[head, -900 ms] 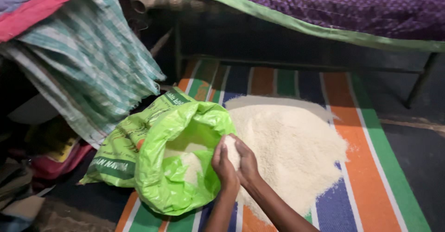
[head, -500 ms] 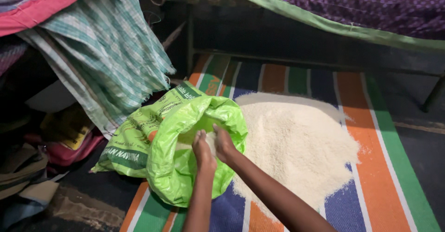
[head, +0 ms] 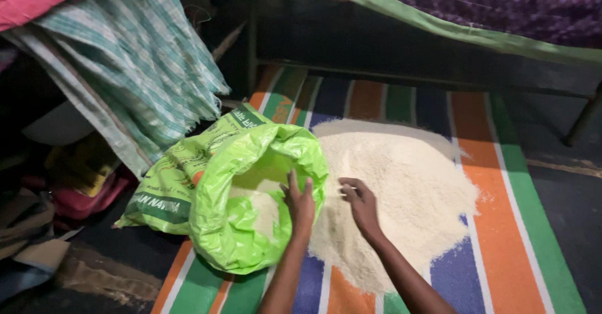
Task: The person scoops white rice from a green sack onto a striped mat on the floor. They then use their hands to spread and sift through the rice pile, likely to remove impurities or check quality.
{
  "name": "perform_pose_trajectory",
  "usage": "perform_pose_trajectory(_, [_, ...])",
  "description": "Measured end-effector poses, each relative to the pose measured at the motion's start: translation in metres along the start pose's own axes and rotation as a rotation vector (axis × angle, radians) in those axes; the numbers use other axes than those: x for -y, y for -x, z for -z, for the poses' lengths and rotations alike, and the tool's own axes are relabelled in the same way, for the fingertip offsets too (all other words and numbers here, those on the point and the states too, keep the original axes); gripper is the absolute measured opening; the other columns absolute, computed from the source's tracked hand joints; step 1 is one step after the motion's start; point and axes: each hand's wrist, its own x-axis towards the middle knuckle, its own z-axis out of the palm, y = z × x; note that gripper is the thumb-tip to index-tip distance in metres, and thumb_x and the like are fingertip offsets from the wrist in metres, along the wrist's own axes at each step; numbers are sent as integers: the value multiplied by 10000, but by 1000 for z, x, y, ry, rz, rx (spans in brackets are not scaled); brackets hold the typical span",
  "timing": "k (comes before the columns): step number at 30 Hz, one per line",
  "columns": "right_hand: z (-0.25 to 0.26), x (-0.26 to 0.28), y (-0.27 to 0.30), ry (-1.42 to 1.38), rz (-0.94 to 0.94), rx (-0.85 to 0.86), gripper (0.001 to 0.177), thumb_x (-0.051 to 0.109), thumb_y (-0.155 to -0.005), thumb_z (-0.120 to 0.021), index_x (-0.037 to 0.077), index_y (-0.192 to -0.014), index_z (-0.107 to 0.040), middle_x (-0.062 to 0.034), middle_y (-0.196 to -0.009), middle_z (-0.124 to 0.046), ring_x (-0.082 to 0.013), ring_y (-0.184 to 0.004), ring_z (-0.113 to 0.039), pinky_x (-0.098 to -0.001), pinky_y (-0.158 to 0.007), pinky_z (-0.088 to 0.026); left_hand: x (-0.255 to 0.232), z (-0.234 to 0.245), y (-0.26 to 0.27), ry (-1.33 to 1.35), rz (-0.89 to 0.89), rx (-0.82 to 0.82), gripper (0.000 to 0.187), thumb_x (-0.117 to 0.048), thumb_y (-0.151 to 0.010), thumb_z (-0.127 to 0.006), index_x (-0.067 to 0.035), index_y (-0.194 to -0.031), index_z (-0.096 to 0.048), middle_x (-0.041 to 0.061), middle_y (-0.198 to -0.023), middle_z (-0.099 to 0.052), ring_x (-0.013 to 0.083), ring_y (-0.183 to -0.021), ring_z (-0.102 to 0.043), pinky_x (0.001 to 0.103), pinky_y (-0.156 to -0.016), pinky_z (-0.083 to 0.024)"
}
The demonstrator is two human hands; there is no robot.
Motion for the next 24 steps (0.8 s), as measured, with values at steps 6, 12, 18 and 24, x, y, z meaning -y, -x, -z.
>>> perform_pose_trajectory(6, [85,-28,25,671,352,-391,333,211,-955,-651,18,-1225,-659,-183,-1221,-618,-333,-1169,-581,-450,-992,-472,4,-63,64,-44,-509,-58,635,-226,-990,-620,-70,-1554,-375,217,-1670,-268,459,-1542,-177,564,-1232,-211])
perform_pose_trajectory(12, [161,-113,31,780,282,-618,474,253,-973,-648,-31,-1344,-569,-241,-1362,-546,-411,-1316,-466,-495,-1137,-349,25,-91,96,-274,-497,189,717,-241,-996,-613,-42,-1594,-270,204,-1695,-146,435,-1550,-127,590,-1222,-138])
perform_pose_trajectory(18, [214,-162,34,699,-23,-799,560,330,-999,-634,-42,-1409,-555,-273,-1421,-516,-440,-1333,-459,-525,-1147,-343,48,-98,70,-327,-546,106,767,-334,-991,-590,-5,-1581,-227,244,-1672,-139,434,-1536,-134,575,-1221,-145])
perform_pose_trajectory(24, [207,-166,22,480,-308,-796,555,347,-1034,-597,6,-1468,-535,-242,-1540,-456,-403,-1387,-473,-507,-1177,-382,71,-129,31,-297,-551,-19,660,-292,-1028,-543,-14,-1575,-301,228,-1671,-221,411,-1558,-183,558,-1235,-179])
